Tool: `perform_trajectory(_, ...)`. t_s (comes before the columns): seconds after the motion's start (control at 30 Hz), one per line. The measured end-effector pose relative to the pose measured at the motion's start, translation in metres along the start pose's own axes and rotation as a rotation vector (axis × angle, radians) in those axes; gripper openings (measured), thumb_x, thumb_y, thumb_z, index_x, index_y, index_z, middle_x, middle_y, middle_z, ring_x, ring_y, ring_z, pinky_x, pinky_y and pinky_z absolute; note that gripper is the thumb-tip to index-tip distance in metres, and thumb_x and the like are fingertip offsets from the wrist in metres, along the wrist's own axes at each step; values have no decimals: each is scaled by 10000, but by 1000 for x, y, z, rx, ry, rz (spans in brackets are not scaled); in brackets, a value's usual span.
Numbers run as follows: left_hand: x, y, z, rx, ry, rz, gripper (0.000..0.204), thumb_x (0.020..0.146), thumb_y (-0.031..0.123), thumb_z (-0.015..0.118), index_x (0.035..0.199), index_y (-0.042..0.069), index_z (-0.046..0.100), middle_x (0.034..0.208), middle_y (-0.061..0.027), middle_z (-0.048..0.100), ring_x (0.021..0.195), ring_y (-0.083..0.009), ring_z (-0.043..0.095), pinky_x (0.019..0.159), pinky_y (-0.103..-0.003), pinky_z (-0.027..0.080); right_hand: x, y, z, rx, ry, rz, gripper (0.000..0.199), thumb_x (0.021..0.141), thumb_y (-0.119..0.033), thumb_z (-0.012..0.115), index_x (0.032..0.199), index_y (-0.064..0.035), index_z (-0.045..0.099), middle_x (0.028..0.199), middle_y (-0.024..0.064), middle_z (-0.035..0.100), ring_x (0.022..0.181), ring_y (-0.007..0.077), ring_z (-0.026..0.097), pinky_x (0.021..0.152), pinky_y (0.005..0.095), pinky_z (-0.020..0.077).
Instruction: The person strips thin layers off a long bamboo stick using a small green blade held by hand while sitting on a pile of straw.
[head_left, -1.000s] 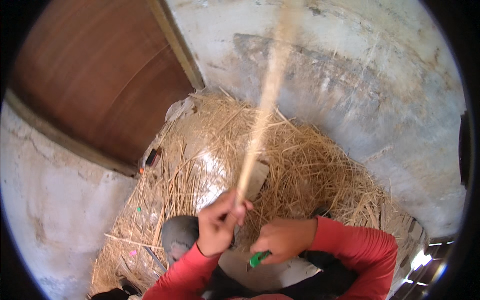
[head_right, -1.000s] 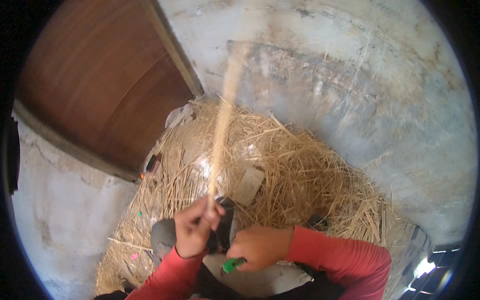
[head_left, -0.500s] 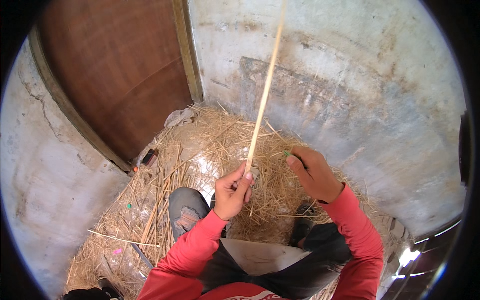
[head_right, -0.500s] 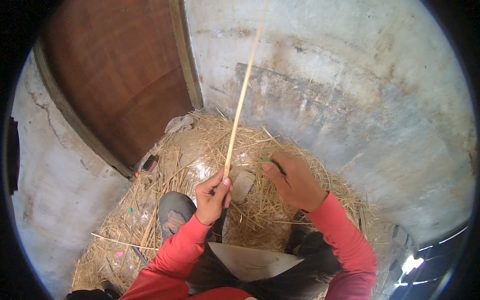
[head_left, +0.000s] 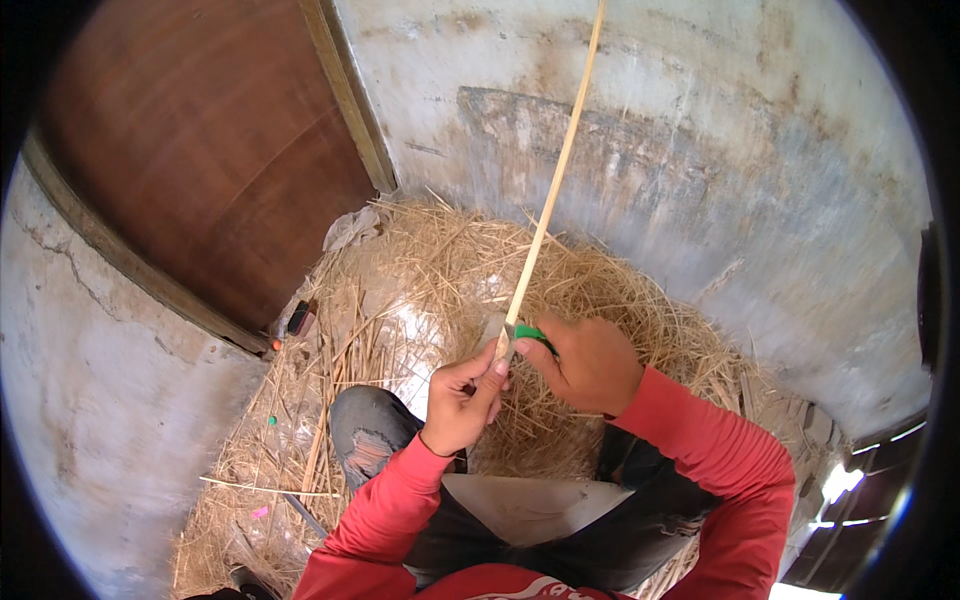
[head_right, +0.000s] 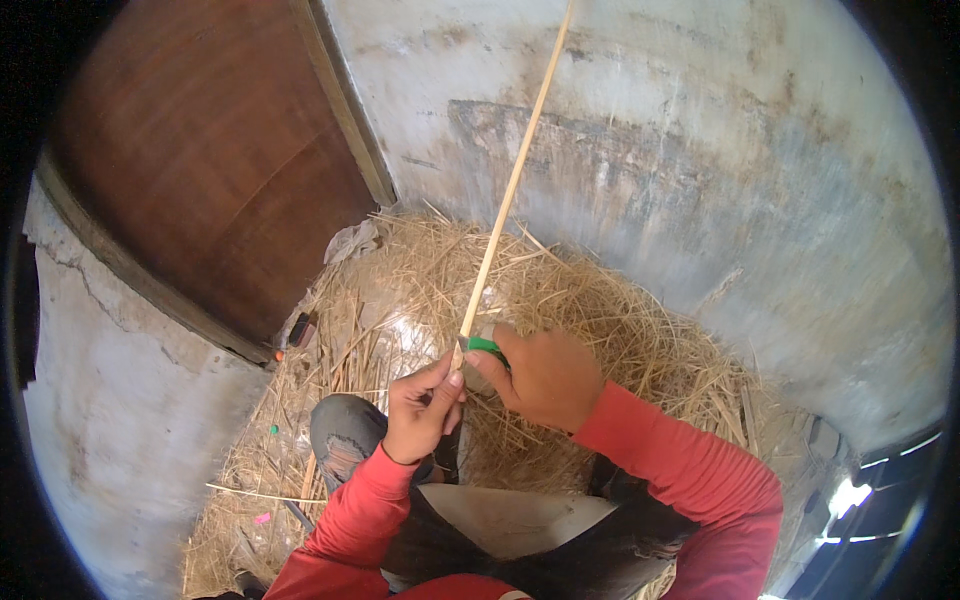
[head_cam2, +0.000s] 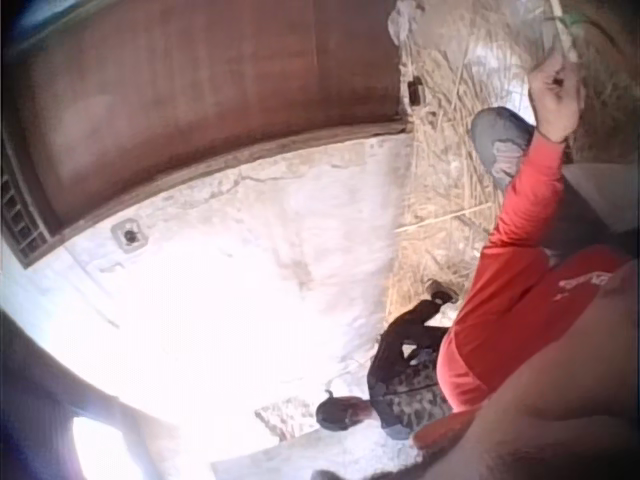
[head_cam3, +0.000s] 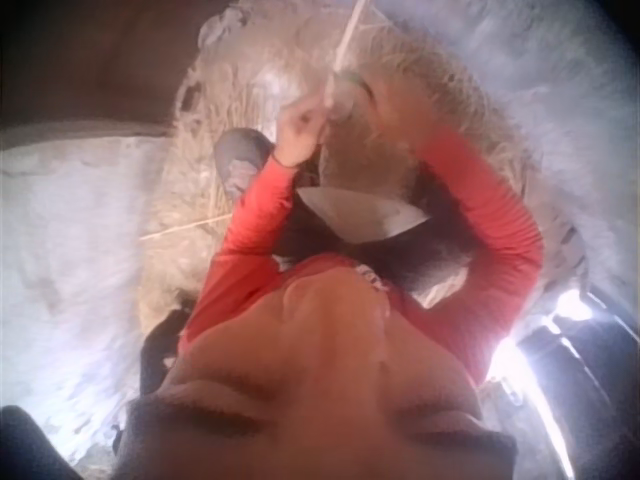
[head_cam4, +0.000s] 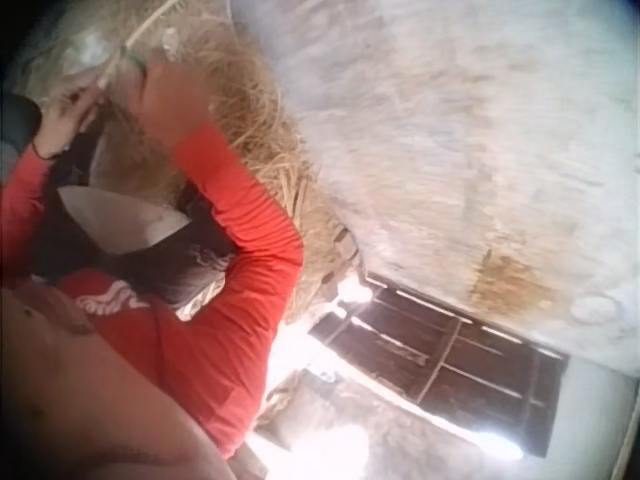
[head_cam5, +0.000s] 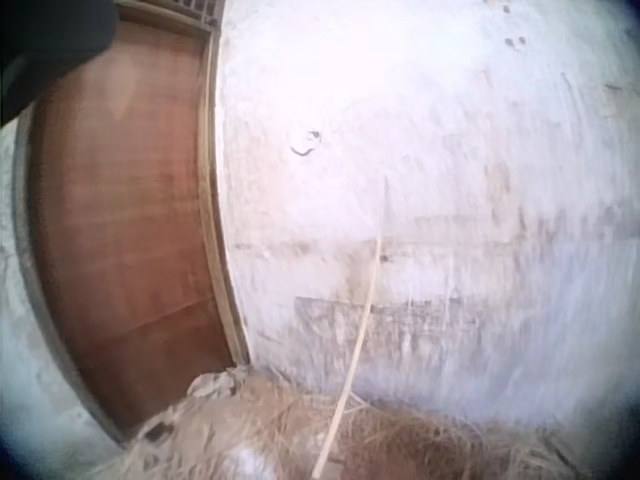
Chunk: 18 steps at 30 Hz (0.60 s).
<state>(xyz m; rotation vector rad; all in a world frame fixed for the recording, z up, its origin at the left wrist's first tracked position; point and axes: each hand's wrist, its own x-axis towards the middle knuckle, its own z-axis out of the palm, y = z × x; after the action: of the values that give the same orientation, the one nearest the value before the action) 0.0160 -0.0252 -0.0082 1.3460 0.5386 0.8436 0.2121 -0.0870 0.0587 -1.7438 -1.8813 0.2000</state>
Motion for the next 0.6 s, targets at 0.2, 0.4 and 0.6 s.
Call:
perform_trajectory(0.2,4,0,-2,27,-1,15,353,1052,90,580,1383,-35,598,782,-44,602,458,-50,469,430,-210,361,12,12,-8,-121,81,40,427,1023,-458,543,918,-49,613,614,191,616,579,423,636,529,525,482)
perform_trajectory(0.4,-24,1,3,257,-278,229,315,996,39,649,1286,-84,645,837,-78,658,590,-94,604,516,-232,468,21,71,-65,-41,323,250,450,1056,-414,499,862,-19,589,658,211,610,625,435,622,594,528,481)
perform_trajectory(0.6,-27,-11,10,93,-226,172,330,996,11,640,1322,-36,645,811,-62,651,543,-61,540,478,-239,428,-30,39,-53,14,281,254,425,1053,-406,518,884,-25,598,630,192,593,588,417,613,569,505,477)
